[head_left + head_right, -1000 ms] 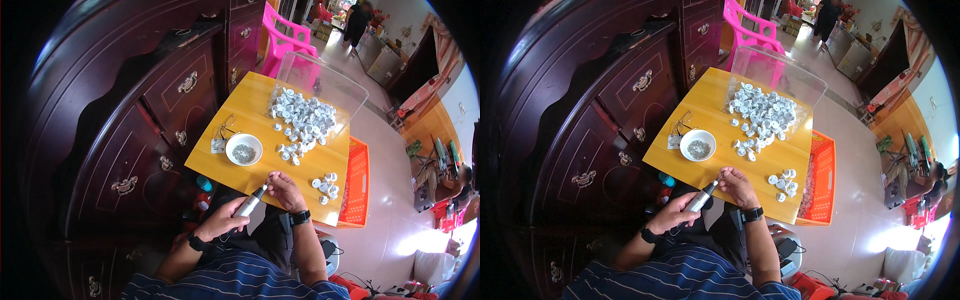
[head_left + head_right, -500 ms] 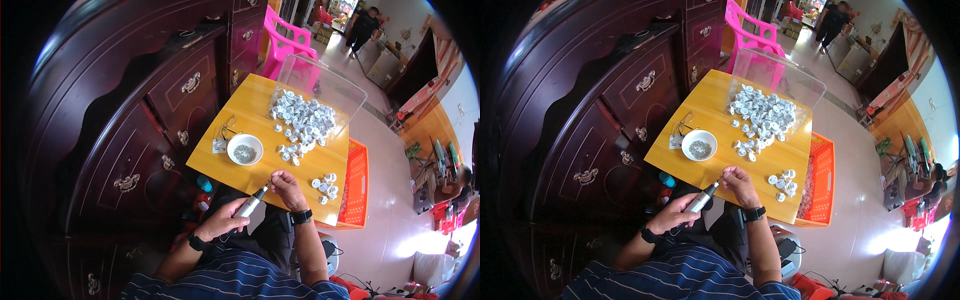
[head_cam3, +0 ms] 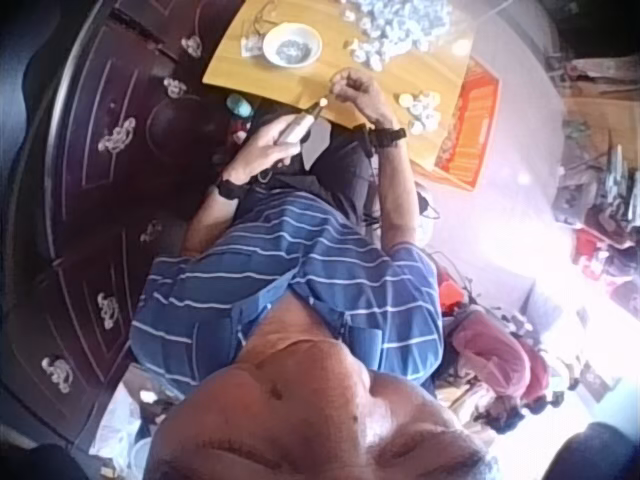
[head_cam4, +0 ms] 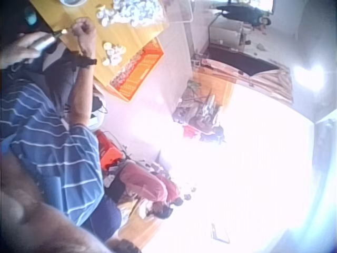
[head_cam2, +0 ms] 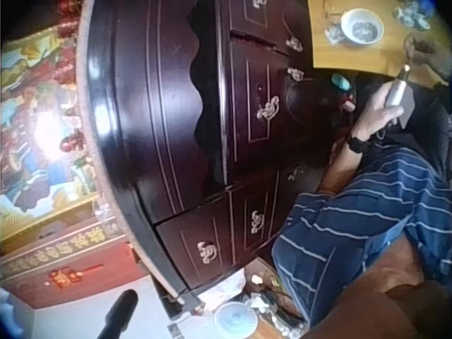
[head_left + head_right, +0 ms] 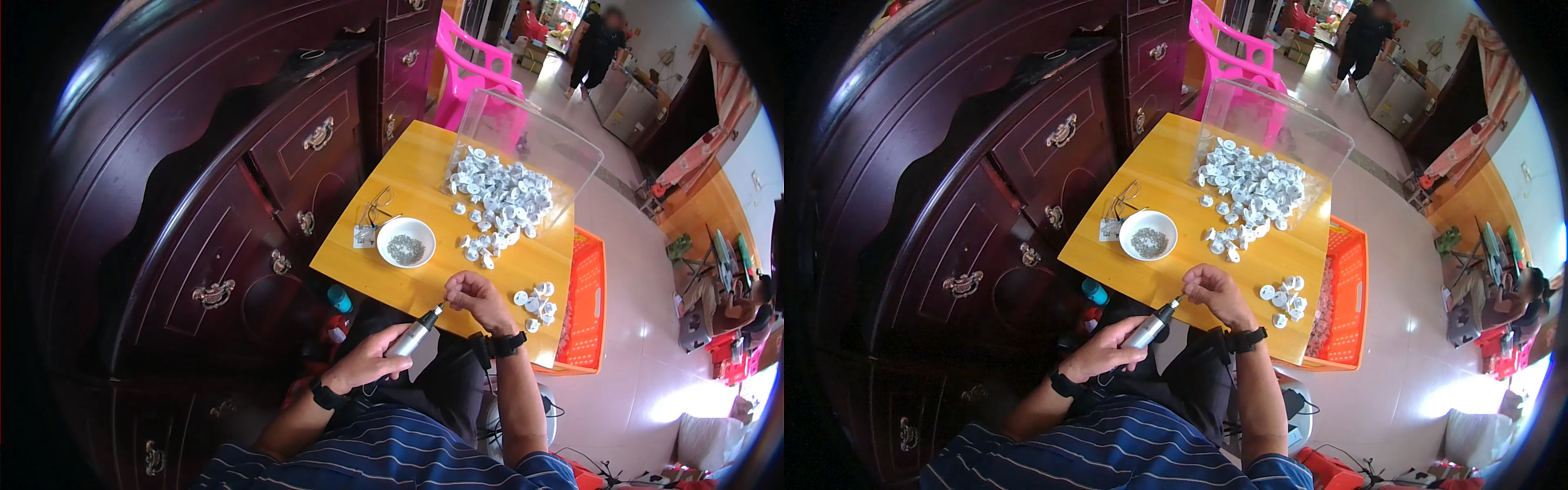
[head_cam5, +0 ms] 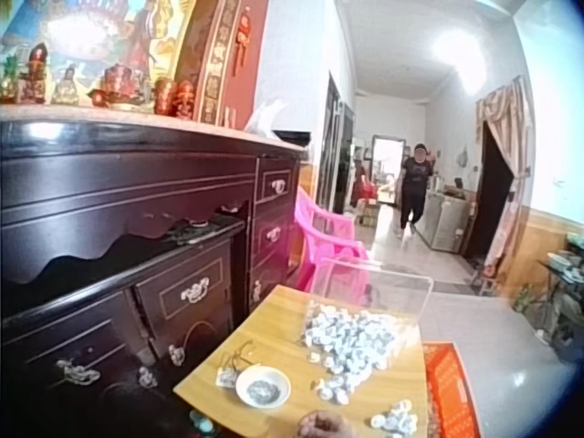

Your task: Assembling small plastic components using a handheld electric screwdriver.

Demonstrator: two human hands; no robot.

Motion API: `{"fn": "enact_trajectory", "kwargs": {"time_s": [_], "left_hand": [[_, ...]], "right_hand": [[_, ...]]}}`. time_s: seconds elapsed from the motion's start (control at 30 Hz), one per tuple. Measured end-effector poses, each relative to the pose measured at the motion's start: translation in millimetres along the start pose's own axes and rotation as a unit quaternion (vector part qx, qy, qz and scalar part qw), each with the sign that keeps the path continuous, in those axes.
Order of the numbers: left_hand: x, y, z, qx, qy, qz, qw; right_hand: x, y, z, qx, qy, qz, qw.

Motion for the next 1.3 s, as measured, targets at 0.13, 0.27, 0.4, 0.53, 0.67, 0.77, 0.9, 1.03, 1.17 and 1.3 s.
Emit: {"fn": "enact_trajectory", "kwargs": {"time_s": [0.13, 0.27, 0.4, 0.53, 0.67, 0.77, 0.9, 1.03, 1.17, 1.3], "left_hand": [[-0.7, -1.9, -4.3, -0.011, 0.012, 0.007, 1.0], [-0.6, -3.4, -2.0, -0.016, 0.014, 0.021, 1.0], [-0.4, -4.8, -0.3, -0.019, 0.002, 0.022, 1.0], [1.3, -5.1, -2.0, -0.02, -0.003, 0.022, 1.0], [1.8, -6.4, -3.9, -0.019, -0.017, 0.025, 0.999], [6.1, -3.6, -8.6, -0.02, -0.006, 0.031, 0.999], [3.8, -4.2, -4.0, -0.016, -0.02, 0.028, 0.999], [0.8, -8.0, -4.3, -0.021, -0.006, 0.017, 1.0], [6.1, -2.6, -7.6, -0.017, -0.006, 0.029, 0.999], [1.2, -8.2, -3.8, -0.017, -0.012, 0.022, 1.0]], "right_hand": [[-6.3, 3.5, 2.3, -0.002, -0.03, 0.004, 1.0], [-14.5, 5.6, 0.9, -0.013, -0.081, 0.033, 0.996], [5.1, 11.5, 8.4, -0.034, -0.12, 0.132, 0.983], [39.5, 12.2, 17.1, -0.02, -0.039, 0.257, 0.966], [68.3, 9.0, 9.4, -0.01, 0.124, 0.409, 0.904], [61.8, -2.9, -6.1, -0.091, 0.168, 0.405, 0.894], [79.3, -19.5, -4.2, -0.128, 0.302, 0.386, 0.862], [95.9, -25.8, 10.1, -0.079, 0.475, 0.4, 0.78], [64.9, -16.8, -2.3, -0.025, 0.415, 0.345, 0.842], [56.5, 8.1, 7.5, 0.009, 0.246, 0.344, 0.906]]}}
Point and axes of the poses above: each hand's wrist, its own y-axis away from the middle knuckle, its own x-axis out of the back of the hand, z = x × y, the point moved 5 cm from there along -y, towards the middle knuckle, and after that the axes turned 2 degrees about -x, right-handed, at the moved point
